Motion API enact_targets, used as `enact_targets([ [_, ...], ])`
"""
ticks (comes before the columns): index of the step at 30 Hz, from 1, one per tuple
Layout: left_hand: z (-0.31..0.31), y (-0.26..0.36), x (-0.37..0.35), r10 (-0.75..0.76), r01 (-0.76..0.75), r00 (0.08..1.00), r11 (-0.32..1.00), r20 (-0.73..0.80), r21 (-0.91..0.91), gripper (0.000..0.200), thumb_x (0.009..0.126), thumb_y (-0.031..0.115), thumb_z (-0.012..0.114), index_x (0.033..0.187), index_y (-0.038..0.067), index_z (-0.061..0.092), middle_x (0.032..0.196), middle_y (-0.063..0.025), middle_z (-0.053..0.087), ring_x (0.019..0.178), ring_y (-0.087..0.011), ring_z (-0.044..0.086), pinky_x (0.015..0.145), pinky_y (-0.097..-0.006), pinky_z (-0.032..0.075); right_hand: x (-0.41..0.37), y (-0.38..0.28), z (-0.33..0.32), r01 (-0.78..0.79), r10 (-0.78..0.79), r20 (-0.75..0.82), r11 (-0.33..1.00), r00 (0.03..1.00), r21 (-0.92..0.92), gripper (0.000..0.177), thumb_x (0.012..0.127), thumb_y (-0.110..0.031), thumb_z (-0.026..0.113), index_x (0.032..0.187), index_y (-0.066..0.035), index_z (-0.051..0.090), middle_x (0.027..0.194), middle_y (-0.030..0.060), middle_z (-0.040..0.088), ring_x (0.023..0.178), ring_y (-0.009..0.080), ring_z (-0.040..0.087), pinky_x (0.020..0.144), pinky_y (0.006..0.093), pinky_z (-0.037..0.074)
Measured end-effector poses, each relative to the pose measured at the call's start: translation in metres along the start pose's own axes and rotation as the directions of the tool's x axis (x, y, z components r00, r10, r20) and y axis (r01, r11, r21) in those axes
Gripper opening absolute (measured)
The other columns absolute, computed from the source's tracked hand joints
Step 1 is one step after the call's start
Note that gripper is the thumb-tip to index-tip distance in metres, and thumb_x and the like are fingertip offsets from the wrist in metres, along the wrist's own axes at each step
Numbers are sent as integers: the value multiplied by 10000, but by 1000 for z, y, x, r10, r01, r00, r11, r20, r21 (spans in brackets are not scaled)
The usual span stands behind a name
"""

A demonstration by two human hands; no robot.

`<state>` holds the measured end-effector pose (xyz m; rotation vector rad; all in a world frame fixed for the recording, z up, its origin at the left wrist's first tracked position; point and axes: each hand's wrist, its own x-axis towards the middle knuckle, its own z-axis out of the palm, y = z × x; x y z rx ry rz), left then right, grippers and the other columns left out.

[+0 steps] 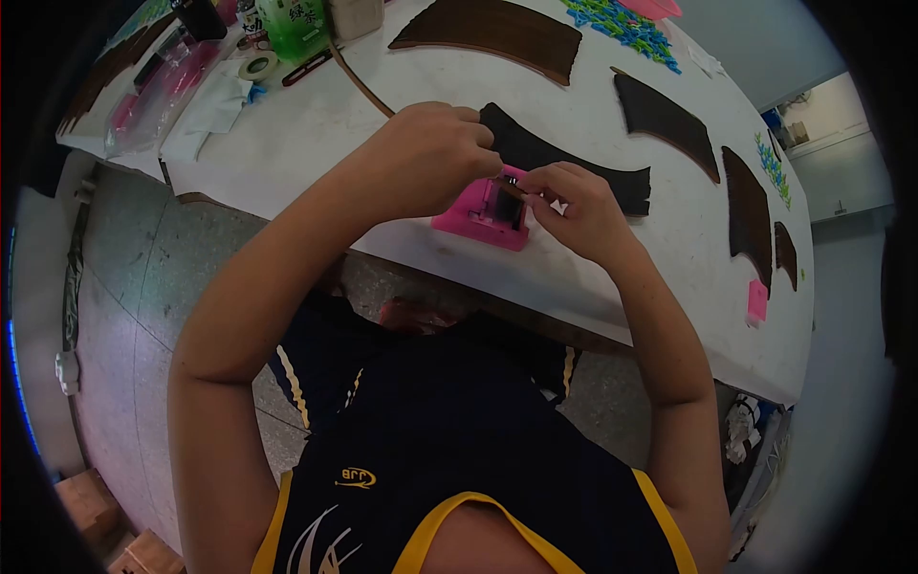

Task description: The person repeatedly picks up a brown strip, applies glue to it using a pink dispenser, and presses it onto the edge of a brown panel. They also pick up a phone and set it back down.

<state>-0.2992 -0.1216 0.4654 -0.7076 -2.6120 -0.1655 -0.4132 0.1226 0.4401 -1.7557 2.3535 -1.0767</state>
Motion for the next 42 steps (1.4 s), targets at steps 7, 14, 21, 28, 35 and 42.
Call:
enact_targets([
  [7,29,7,-6,1,-7,996,998,-84,-64,210,741,49,775,942,107,758,847,-30,665,872,-236,661,727,-374,570,-11,9,-10,-9,10,53,1000,999,-19,193,886,2,721,1054,-73,780,949,66,749,831,206,722,678,329,597],
  [14,31,10,-5,2,-11,996,995,-91,-99,206,758,76,786,957,110,751,857,-38,673,857,-240,662,693,-384,559,-15,9,-11,0,2,44,999,999,-44,192,873,11,719,1026,-79,790,912,59,729,790,210,704,630,330,568],
  [21,32,12,-6,-31,22,995,996,-98,-89,141,762,96,780,894,141,755,852,-1,671,878,-214,658,727,-362,564,-18,10,-12,3,-2,31,999,1000,-43,181,875,4,725,1027,-75,784,912,58,728,802,214,706,650,334,580],
  [28,34,11,-6,-12,-6,992,989,-125,-145,238,783,16,750,1003,105,770,866,-54,679,858,-259,668,710,-395,569,-61,25,-44,-99,101,32,992,994,-77,183,868,58,708,1019,-31,759,931,74,715,779,179,667,669,304,555],
  [35,38,13,-1,-3,-11,993,992,-119,-122,188,751,75,768,928,137,780,868,-15,684,885,-231,666,743,-373,574,-135,47,-101,-309,311,-21,930,950,-201,164,840,50,698,980,-26,738,937,70,705,829,192,681,666,310,564],
  [42,37,13,4,-3,-9,996,991,-90,-134,182,746,81,771,917,141,780,863,-9,683,892,-227,663,745,-364,571,-154,42,-107,-399,393,-75,882,916,-250,181,813,73,685,966,-16,725,928,79,691,829,202,679,638,321,553],
])
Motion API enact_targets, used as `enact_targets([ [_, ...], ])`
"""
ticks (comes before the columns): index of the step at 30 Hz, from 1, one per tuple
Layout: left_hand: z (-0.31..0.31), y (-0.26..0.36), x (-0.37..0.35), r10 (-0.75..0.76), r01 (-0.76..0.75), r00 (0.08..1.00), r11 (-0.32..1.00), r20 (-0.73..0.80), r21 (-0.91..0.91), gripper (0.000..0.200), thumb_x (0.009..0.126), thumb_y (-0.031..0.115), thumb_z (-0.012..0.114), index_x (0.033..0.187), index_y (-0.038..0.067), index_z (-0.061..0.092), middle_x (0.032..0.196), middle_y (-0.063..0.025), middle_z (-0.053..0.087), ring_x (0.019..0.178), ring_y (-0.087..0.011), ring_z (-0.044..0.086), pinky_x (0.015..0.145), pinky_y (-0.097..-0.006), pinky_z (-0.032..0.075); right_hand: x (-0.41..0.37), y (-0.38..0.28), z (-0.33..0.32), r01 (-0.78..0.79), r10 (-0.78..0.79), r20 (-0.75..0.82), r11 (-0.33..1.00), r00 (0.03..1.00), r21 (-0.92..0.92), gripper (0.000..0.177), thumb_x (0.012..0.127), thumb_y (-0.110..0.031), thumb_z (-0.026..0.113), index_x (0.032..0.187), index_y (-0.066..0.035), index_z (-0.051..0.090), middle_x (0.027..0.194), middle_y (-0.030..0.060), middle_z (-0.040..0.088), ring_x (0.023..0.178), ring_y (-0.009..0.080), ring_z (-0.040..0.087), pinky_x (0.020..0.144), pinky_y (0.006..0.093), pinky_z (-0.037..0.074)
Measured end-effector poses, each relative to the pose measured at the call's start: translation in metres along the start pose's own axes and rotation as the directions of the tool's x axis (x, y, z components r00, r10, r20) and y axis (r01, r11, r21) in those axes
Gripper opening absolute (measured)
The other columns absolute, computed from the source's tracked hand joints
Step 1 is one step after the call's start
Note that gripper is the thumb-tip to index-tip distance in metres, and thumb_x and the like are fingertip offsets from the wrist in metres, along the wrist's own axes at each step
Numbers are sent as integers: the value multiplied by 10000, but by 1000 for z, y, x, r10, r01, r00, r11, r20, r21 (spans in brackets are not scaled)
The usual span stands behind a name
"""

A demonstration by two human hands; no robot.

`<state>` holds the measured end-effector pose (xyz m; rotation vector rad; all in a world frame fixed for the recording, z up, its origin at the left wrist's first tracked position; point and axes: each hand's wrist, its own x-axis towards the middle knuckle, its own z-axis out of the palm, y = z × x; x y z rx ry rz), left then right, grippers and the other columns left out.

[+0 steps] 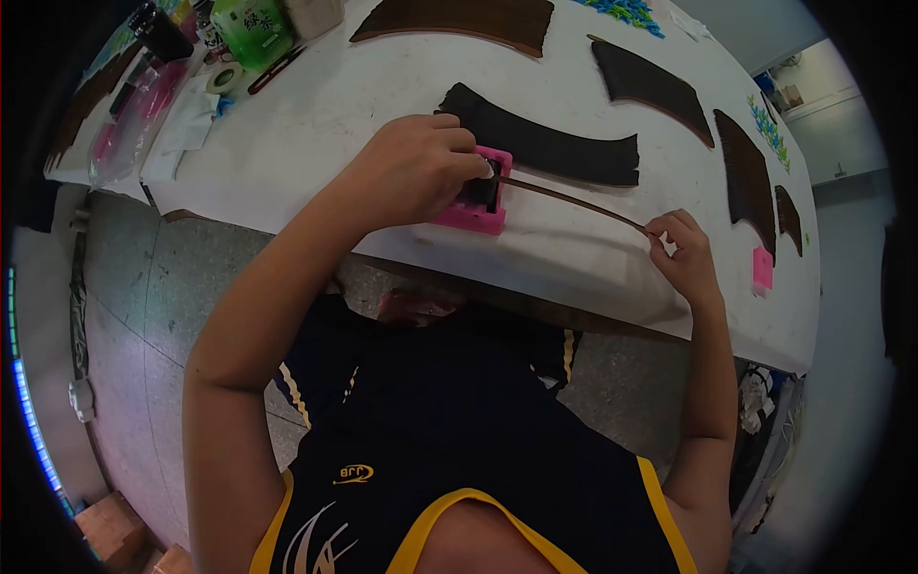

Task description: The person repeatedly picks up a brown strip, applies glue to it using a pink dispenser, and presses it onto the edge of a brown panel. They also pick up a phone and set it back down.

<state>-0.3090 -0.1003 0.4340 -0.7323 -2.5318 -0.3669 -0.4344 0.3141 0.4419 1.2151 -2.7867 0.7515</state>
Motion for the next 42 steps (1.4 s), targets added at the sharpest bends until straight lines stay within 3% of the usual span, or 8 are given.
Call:
enact_targets([
  [7,1,3,8,9,-8,1000,1000,11,-21,176,755,69,761,920,125,784,821,-2,690,849,-224,622,744,-363,565,4,4,-16,53,-53,-66,999,996,-12,214,794,89,672,973,-23,708,931,81,675,836,208,648,693,317,486],
  [21,15,25,40,-194,166,980,929,-51,-331,225,840,31,738,1054,90,700,829,-51,725,883,-234,669,734,-373,563,89,-46,-138,301,-423,-265,866,867,-399,222,901,88,645,1096,-9,686,1026,54,640,934,164,615,857,276,491],
  [23,-2,27,42,-369,427,901,666,228,-612,167,882,45,738,1043,46,691,859,-68,742,886,-195,708,773,-343,570,96,-37,-145,328,-445,-235,852,864,-408,214,907,76,642,1099,-11,683,1022,42,629,930,149,596,853,260,469],
  [24,-8,22,43,-381,433,898,668,221,-606,167,882,45,738,1043,46,691,859,-68,742,886,-195,708,773,-343,570,97,-30,-148,249,-329,-223,913,918,-322,213,919,67,624,1108,-17,676,1018,29,626,934,128,587,863,256,469],
  [26,-20,10,40,-211,510,856,196,472,-837,123,927,19,710,1044,24,671,926,-44,752,853,-131,703,761,-292,538,99,-11,-149,184,-231,-194,955,953,-232,212,930,58,606,1117,-22,668,1014,16,622,937,106,578,873,252,469],
  [28,-29,7,37,-238,487,861,129,450,-864,121,925,9,699,1043,19,674,941,-46,748,862,-127,698,767,-284,534,100,14,-139,48,-43,-42,991,998,125,206,908,89,566,1075,-21,617,982,-16,553,892,80,517,828,231,432],
  [35,-31,-15,21,-173,381,876,-324,451,-866,169,879,-19,652,1036,27,694,957,-48,717,851,-106,664,760,-254,512,86,30,-83,-119,40,176,876,983,468,136,857,61,525,923,-58,535,910,-21,478,833,77,441,767,222,364],
  [42,-35,-25,3,-264,316,855,-419,447,-851,173,858,-20,642,1016,22,696,940,-39,706,808,-96,635,720,-222,465,67,34,-44,-291,58,313,562,948,775,93,766,-30,559,848,-62,528,882,14,480,786,105,433,719,254,341],
])
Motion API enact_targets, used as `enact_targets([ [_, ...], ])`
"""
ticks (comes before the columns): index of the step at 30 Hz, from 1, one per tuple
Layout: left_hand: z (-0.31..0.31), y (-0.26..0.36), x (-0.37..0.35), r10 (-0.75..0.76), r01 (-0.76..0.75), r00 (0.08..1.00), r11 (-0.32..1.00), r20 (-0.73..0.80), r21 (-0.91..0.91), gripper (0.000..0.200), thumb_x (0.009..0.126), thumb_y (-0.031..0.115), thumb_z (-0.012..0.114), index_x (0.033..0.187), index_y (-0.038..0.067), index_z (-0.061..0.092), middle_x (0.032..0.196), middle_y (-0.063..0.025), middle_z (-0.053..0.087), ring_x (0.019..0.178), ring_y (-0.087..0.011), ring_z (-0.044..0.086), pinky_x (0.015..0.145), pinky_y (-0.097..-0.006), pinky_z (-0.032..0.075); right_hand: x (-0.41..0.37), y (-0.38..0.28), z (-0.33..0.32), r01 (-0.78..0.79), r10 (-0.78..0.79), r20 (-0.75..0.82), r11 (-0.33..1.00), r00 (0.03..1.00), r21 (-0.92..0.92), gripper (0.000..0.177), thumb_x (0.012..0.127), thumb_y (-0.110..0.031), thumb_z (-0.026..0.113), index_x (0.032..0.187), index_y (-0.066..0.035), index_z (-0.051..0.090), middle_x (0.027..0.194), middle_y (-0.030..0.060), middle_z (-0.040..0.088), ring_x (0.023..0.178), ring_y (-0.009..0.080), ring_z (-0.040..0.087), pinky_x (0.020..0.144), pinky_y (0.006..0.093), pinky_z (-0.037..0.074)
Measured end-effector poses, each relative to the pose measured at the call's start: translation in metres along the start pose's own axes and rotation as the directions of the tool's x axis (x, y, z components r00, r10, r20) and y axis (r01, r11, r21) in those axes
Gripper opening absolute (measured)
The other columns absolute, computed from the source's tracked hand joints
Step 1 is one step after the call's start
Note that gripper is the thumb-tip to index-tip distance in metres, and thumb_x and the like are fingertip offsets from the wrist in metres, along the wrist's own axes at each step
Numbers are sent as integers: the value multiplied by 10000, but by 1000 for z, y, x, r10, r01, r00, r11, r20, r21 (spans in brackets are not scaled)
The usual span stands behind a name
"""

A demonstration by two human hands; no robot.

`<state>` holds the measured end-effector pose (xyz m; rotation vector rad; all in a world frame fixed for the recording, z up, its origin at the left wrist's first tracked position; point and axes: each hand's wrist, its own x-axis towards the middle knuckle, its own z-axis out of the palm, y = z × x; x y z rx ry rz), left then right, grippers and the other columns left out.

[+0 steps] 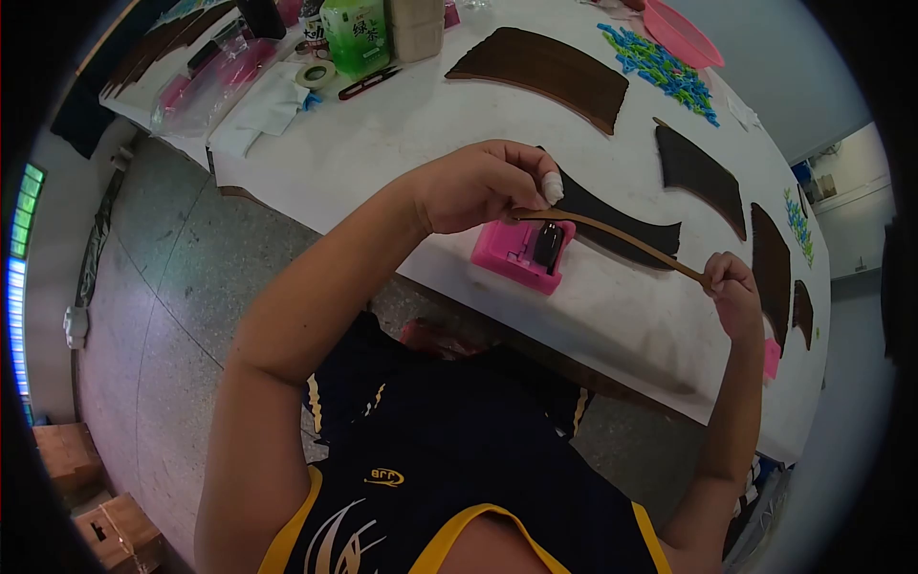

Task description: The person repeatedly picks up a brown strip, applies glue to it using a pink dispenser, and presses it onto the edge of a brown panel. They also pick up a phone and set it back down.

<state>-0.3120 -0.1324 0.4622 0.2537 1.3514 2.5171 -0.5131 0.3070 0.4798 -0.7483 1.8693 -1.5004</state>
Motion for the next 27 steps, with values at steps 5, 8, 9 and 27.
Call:
enact_targets([
  [5,-7,6,-13,10,-12,999,999,-50,-53,165,866,-20,631,1007,32,700,916,-24,669,794,-110,612,685,-265,461,-5,5,28,17,-47,55,895,997,446,147,844,-133,629,939,-50,552,937,44,506,785,121,435,725,275,373],
  [8,-18,5,-21,50,-52,998,995,-33,-80,169,872,-7,626,1023,38,688,931,-24,675,793,-111,609,698,-263,461,-9,0,46,56,-122,69,796,990,602,220,880,-175,652,1025,-35,565,994,57,511,814,135,447,738,285,379],
  [9,-19,6,-24,46,-47,999,996,-19,-77,169,872,-7,626,1023,38,688,931,-24,675,793,-111,609,698,-263,461,-10,-1,50,67,-125,54,797,991,600,220,880,-175,652,1025,-35,565,994,57,511,814,135,447,738,285,379],
  [27,-48,-2,-59,134,-149,982,983,-133,-109,176,809,32,648,975,72,608,756,-14,538,712,-139,422,679,-298,349,5,2,104,271,-338,-42,668,940,693,360,851,45,668,1192,-62,624,1123,53,624,883,140,511,762,298,432],
])
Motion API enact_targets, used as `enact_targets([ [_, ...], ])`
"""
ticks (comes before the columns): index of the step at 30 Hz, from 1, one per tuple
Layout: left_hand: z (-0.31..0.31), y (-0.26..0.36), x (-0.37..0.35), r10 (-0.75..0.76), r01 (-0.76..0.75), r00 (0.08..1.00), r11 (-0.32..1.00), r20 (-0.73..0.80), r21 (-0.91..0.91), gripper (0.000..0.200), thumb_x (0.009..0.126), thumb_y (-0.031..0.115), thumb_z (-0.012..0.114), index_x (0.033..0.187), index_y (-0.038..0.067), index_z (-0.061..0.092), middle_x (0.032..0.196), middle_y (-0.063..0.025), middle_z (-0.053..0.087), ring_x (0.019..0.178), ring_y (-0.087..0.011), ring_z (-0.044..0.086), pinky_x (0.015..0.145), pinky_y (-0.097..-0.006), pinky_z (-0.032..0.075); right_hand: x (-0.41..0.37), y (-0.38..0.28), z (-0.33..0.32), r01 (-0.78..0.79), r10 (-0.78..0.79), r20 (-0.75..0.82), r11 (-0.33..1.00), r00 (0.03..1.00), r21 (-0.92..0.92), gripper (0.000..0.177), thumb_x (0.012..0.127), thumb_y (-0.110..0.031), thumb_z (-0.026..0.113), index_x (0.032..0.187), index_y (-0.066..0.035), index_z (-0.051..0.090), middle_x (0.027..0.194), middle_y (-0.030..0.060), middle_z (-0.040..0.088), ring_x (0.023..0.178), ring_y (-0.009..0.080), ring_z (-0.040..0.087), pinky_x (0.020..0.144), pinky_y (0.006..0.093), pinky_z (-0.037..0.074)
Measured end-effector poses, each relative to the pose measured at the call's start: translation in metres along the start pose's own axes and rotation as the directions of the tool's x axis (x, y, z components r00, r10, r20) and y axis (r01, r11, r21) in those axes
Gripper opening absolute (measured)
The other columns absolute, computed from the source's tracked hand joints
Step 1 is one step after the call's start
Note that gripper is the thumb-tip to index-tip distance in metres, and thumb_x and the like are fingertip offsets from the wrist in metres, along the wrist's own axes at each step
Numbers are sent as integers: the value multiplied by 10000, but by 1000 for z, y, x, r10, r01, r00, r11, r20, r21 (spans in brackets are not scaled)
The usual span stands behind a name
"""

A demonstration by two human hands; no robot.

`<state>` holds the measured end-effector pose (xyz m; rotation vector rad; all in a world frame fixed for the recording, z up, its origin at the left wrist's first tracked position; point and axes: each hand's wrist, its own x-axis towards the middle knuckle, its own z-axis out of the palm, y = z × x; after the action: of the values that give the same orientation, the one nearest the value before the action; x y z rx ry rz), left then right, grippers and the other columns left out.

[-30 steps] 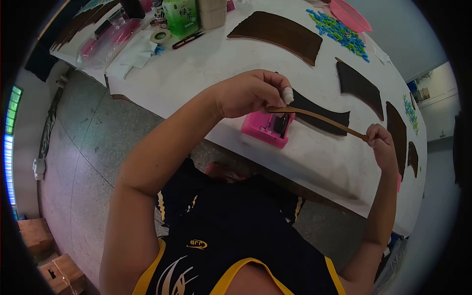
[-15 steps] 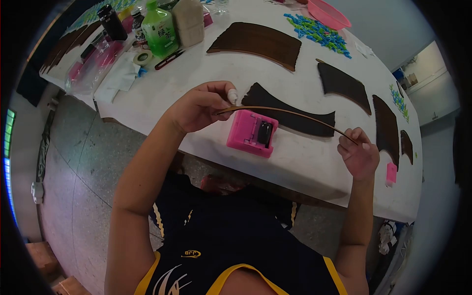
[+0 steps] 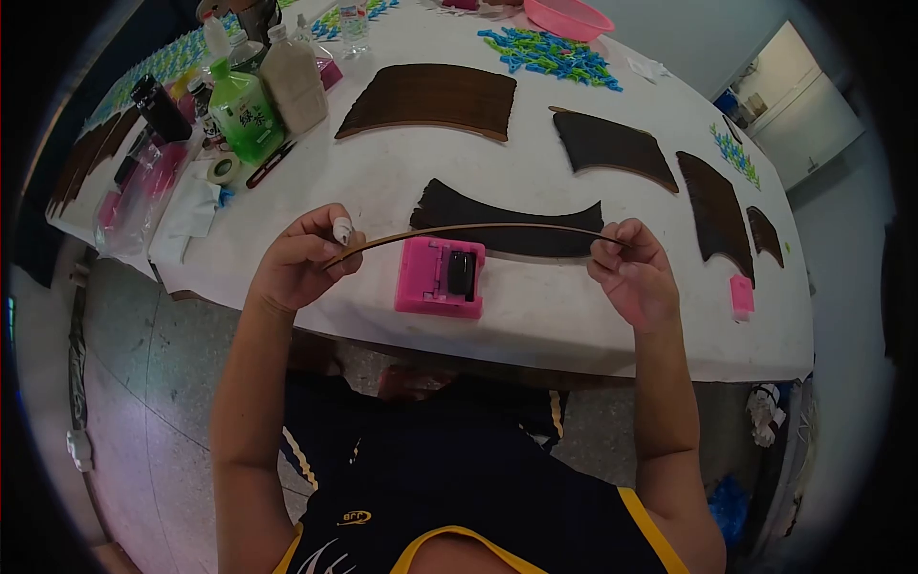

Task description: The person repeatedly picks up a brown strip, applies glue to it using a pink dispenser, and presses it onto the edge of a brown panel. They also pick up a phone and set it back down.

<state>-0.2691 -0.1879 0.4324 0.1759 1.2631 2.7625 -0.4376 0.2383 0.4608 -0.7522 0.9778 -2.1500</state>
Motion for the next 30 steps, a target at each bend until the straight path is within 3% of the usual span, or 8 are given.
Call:
enact_targets([
  [2,-5,1,-2,8,-5,997,999,73,-31,185,812,13,624,991,61,617,856,-47,601,778,-163,473,705,-302,381,1,1,2,10,-10,13,1000,1000,-11,328,877,92,655,1163,-65,629,1130,52,636,880,134,526,752,301,431],
  [6,-4,2,-5,12,-11,998,1000,66,-16,191,807,7,619,991,58,619,850,-49,603,786,-165,471,712,-311,383,2,2,15,17,-22,-56,996,998,-84,316,876,112,621,1108,-104,624,1017,15,556,832,114,467,733,280,398],
  [9,-1,2,-5,29,-30,996,1000,81,6,191,807,10,619,992,59,620,836,-52,602,782,-166,470,710,-310,378,2,5,13,43,-47,-46,996,998,-80,272,916,116,612,1074,-105,626,986,17,563,823,115,476,724,283,396],
  [11,3,2,-5,36,-38,999,998,34,57,147,815,25,632,927,80,554,722,-16,529,737,-155,430,661,-309,360,1,7,9,70,-71,-27,997,997,-46,176,958,53,707,1051,-74,630,1066,62,646,820,131,537,729,314,425],
  [15,-5,0,-4,42,-44,991,999,130,12,186,806,25,622,987,64,615,807,-50,592,780,-167,467,702,-311,367,2,12,11,122,-124,-39,991,991,-63,159,972,46,704,1038,-74,624,1045,66,642,812,142,546,729,317,430],
  [20,7,4,-8,30,-33,999,995,44,90,124,810,54,631,896,94,549,685,-3,497,740,-152,407,656,-300,350,3,16,10,248,-249,17,953,968,-173,178,961,59,713,1040,-76,628,1047,88,643,856,171,598,771,352,489],
  [27,12,7,-13,32,-34,999,996,25,81,116,787,42,598,883,83,548,679,-12,490,737,-160,403,652,-306,334,4,13,2,301,-278,118,908,953,-291,205,950,72,718,1063,-75,633,1057,105,647,902,189,632,819,363,522],
  [30,9,6,-13,32,-35,999,996,28,78,113,784,35,590,877,80,543,682,-18,492,729,-164,400,660,-310,331,5,12,5,283,-257,119,897,959,-339,180,981,36,696,1023,-121,621,1030,50,619,892,189,578,792,339,473],
])
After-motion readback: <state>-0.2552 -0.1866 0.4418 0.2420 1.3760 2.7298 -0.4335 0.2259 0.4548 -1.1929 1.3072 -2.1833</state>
